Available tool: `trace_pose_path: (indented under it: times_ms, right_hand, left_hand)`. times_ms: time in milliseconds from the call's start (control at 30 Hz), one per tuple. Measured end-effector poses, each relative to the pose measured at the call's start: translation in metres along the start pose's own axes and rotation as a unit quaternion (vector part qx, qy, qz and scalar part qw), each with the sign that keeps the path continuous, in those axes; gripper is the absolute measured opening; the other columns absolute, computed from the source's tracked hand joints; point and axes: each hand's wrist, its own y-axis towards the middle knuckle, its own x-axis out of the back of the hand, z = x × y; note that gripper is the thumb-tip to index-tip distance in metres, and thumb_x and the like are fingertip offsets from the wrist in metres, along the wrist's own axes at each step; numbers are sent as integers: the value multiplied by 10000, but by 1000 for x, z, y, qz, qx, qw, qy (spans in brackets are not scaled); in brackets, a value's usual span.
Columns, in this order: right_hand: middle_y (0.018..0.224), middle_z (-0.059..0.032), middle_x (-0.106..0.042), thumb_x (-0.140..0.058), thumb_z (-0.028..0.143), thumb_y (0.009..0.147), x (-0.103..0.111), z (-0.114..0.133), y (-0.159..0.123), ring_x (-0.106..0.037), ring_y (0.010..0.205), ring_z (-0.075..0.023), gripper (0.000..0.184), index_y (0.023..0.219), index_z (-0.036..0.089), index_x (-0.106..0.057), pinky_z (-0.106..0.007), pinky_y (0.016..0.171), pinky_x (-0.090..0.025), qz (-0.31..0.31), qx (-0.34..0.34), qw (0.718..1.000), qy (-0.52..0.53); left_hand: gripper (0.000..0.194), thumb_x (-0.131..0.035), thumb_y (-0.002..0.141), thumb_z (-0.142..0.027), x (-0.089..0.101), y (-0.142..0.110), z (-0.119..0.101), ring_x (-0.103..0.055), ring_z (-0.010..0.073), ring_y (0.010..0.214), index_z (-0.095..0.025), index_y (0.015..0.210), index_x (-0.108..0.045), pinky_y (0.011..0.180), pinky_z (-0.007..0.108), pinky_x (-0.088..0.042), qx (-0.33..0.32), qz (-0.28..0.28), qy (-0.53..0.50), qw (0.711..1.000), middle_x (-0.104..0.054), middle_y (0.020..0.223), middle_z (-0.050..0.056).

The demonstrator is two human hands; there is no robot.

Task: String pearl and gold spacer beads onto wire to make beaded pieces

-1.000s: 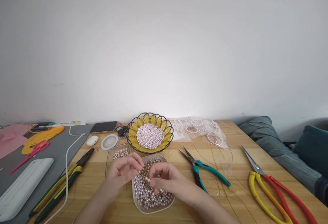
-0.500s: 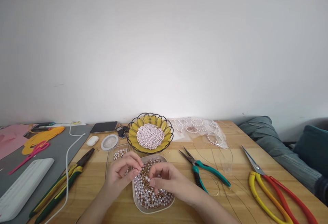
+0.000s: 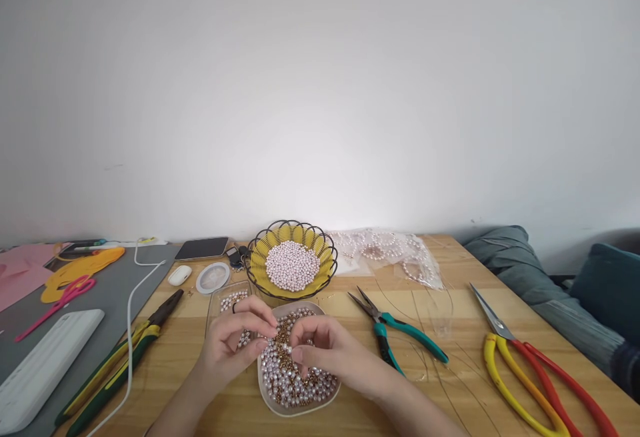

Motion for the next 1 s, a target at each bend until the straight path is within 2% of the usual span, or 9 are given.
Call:
trace_pose_path:
  times_ms: [200, 300, 367, 400, 533, 667, 833, 900, 1000]
  right_hand:
    - [662, 53, -601, -846, 452, 781, 2, -3, 0, -529, 558, -81, 351, 781, 169, -639, -224, 589, -378, 0, 3, 1000, 5]
    - [658, 53, -597, -846, 459, 785, 1, -2, -1, -520, 561, -81, 360, 784, 169, -634, -220, 588, -369, 5, 9, 1000, 10]
    - [647, 52, -593, -843, 461, 793, 0, 0, -2, -513, 561, -81, 363, 779, 169, -626, -216, 583, -360, 6, 13, 1000, 12]
    - [644, 50, -592, -843, 463, 793, 0, 1, -2, -512, 560, -82, 367, 775, 169, -623, -215, 582, -359, 6, 15, 1000, 13]
    - [643, 42, -597, -844, 476, 794, 1, -2, -3, -518, 563, -93, 375, 783, 171, -624, -231, 604, -386, -7, 35, 999, 23]
    - [670, 32, -600, -814, 445, 848, 3, -8, -2, -520, 601, -110, 324, 807, 182, -629, -248, 630, -394, -32, 106, 992, 56]
    - [706, 35, -564, -782, 391, 894, 4, -9, -1, -519, 653, -122, 252, 809, 199, -642, -250, 651, -393, -33, 221, 970, 99]
    - [704, 36, -556, -776, 391, 899, 4, -8, 0, -515, 651, -123, 247, 810, 201, -646, -250, 642, -380, -42, 229, 968, 98]
    - [690, 35, -553, -776, 399, 896, 4, -7, 0, -510, 636, -127, 260, 800, 198, -642, -258, 636, -373, -51, 218, 970, 90]
  left_hand:
    - [150, -706, 930, -229, -1, -1, 2, -677, 195, 902, -256, 1037, -807, 840, 300, -526, 7, 9, 3, 1000, -717, 982, 74]
    - [278, -724, 917, -405, -1, -2, 2, -666, 237, 979, -253, 1143, -778, 864, 326, -513, 28, 27, -8, 999, -712, 1071, 97]
    - [403, -637, 944, -533, -1, -2, 1, -649, 259, 1012, -222, 1171, -755, 862, 334, -496, 49, 24, -14, 998, -704, 1107, 115]
    - [416, -573, 975, -550, -1, -2, 1, -645, 255, 996, -203, 1109, -759, 853, 330, -487, 60, 14, -13, 998, -706, 1077, 113]
    - [390, -479, 1048, -403, -1, 0, 3, -598, 185, 770, -179, 774, -644, 726, 279, -443, 117, -46, 48, 991, -630, 803, 38]
    - [355, -461, 1039, -316, -2, 2, 9, -527, 171, 673, -195, 710, -519, 642, 276, -393, 134, -45, 151, 978, -512, 703, -5]
    - [129, -541, 945, -96, -4, 0, 14, -610, 227, 814, -182, 889, -619, 726, 328, -419, 114, 21, 311, 943, -678, 851, 35]
    - [186, -607, 879, -18, -6, -1, 17, -621, 267, 889, -189, 916, -673, 800, 387, -413, 106, 67, 380, 916, -745, 898, 34]
    - [211, -724, 815, -13, -11, -4, 21, -611, 306, 925, -192, 926, -730, 832, 446, -393, 111, 113, 454, 877, -783, 933, 35]
